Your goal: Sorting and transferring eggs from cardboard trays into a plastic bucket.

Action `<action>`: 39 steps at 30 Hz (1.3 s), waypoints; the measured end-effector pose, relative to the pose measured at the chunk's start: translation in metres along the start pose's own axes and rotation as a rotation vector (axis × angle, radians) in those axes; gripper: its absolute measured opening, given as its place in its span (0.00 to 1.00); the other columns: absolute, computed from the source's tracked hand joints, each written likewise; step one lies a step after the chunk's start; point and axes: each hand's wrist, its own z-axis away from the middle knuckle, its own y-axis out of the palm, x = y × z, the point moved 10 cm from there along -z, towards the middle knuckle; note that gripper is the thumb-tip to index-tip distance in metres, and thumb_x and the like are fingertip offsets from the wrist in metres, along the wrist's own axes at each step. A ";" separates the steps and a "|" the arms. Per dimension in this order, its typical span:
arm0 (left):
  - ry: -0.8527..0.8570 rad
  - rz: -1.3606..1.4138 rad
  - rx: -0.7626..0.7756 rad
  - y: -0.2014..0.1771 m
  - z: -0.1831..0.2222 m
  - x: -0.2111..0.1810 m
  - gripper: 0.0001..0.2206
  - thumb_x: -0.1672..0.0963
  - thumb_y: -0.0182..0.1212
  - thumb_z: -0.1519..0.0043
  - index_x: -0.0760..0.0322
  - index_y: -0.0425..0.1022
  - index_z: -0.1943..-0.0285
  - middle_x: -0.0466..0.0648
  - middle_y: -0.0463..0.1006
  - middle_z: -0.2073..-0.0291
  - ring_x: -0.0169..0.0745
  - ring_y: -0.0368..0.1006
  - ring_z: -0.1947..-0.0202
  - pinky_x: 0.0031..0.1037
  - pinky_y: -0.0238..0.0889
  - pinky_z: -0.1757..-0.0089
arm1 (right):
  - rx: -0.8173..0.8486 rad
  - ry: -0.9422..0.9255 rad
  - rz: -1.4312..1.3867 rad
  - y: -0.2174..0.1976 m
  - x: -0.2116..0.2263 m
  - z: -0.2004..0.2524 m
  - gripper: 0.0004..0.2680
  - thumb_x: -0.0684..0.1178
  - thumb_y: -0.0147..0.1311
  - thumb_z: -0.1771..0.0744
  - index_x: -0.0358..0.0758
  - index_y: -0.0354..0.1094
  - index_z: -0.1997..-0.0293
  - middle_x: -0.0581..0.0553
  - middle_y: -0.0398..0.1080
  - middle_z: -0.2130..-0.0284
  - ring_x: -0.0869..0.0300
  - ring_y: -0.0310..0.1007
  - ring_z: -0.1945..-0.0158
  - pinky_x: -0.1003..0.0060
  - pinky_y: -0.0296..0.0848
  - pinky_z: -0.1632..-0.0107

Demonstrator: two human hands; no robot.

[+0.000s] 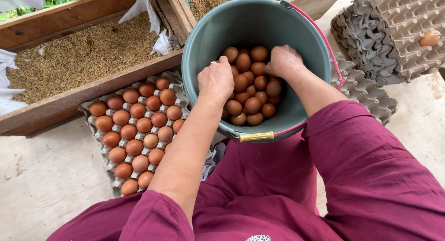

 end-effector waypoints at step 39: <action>-0.150 0.086 -0.071 -0.041 0.003 0.013 0.11 0.58 0.50 0.40 0.63 0.70 0.50 0.59 0.79 0.60 0.71 0.79 0.56 0.58 0.71 0.53 | 0.089 -0.785 -0.168 -0.008 0.133 0.071 0.20 0.66 0.63 0.40 0.48 0.65 0.53 0.41 0.78 0.70 0.38 0.78 0.58 0.38 0.75 0.59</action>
